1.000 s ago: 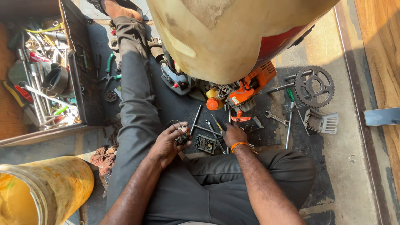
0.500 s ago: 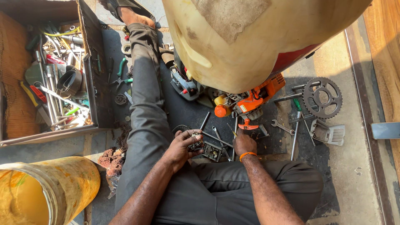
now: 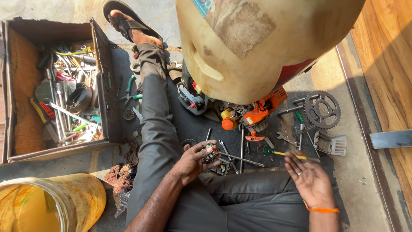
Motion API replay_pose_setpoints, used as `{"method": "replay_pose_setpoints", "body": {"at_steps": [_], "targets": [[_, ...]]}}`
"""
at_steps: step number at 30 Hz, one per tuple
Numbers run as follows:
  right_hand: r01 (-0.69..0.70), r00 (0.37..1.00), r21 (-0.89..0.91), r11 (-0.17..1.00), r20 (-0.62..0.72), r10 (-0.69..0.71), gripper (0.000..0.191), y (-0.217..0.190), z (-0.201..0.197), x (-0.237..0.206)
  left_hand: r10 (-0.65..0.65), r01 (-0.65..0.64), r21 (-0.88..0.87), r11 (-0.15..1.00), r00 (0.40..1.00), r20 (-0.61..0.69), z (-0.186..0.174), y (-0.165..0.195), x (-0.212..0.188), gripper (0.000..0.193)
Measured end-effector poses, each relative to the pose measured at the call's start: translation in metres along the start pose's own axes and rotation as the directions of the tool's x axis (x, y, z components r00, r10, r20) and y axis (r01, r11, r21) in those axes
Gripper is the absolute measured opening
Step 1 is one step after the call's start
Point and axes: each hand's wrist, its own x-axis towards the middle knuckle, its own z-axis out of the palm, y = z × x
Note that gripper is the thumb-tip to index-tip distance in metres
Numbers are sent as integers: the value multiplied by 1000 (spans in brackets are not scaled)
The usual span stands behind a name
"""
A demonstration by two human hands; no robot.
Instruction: The person sits on the ground and uses a screwdriver to adjust a small engine component. They repeatedly probe and turn parts of the component while holding it in their hands.
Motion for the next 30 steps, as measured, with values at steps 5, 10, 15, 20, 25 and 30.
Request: {"method": "replay_pose_setpoints", "body": {"at_steps": [5, 10, 15, 20, 25, 30], "targets": [[-3, 999, 254, 967, 41, -7, 35, -7, -41, -37, 3, -2, -39, 999, 999, 37, 16, 5, -13, 43], [254, 965, 150, 955, 28, -261, 48, -21, -25, -84, 10, -6, -18, 1000, 972, 234, 34, 6, -12, 46], [304, 929, 117, 946, 184, -321, 34, -21, 47, -119, -4, 10, -20, 1000, 963, 269, 34, 5, -7, 47], [444, 882, -249, 861, 291, -370, 18, 1, 139, -110, 6, 4, -36, 999, 966, 258, 26, 3, -9, 48], [566, 823, -521, 638, 389, -413, 18, 24, 200, -90, 42, -35, -32, 999, 961, 272, 17, 9, -9, 51], [556, 829, -706, 440, 427, -362, 21, 37, 220, -77, 33, -36, 8, 999, 971, 236, 10, 16, -7, 52]]}}
